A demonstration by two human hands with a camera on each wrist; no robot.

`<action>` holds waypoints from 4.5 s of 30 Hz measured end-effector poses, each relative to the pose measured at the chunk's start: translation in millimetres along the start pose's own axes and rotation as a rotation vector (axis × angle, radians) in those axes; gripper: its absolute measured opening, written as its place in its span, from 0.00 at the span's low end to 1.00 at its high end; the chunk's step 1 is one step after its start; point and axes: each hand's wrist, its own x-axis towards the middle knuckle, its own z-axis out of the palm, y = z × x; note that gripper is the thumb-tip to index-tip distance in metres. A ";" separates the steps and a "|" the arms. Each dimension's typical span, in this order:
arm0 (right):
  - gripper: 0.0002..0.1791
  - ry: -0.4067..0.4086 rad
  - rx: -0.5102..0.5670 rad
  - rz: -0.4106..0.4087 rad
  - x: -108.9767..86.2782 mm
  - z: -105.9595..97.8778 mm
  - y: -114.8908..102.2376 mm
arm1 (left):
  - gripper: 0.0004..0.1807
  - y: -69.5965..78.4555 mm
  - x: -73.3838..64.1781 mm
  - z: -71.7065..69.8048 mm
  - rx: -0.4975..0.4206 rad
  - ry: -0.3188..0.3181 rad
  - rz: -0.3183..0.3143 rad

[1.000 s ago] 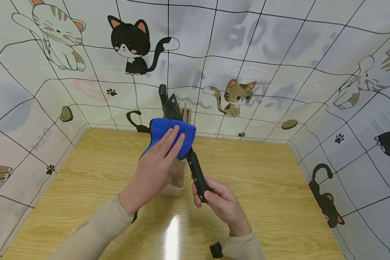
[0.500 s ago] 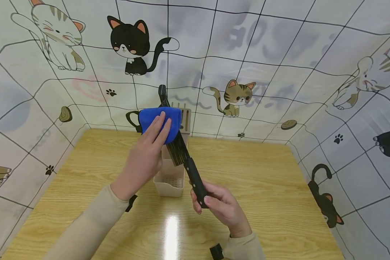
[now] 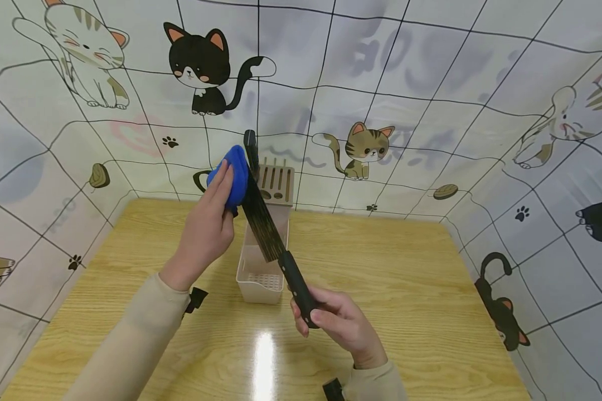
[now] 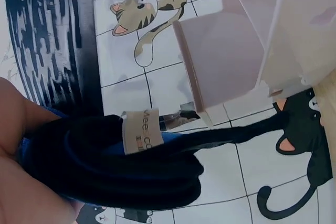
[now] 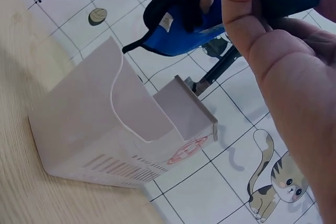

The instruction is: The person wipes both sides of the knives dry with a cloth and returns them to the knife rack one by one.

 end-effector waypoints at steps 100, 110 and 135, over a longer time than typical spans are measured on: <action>0.18 0.378 -0.318 0.101 0.4 -10.6 -34.5 | 0.44 -25.6 -40.8 -23.8 0.329 -0.086 0.358; 0.21 0.440 -0.364 0.138 9.5 -11.5 -48.3 | 0.47 -66.3 -55.8 -29.4 0.408 -0.192 0.313; 0.26 0.513 -0.340 0.162 35.4 -17.6 -81.4 | 0.34 -140.1 -98.3 -12.1 0.515 -0.400 0.161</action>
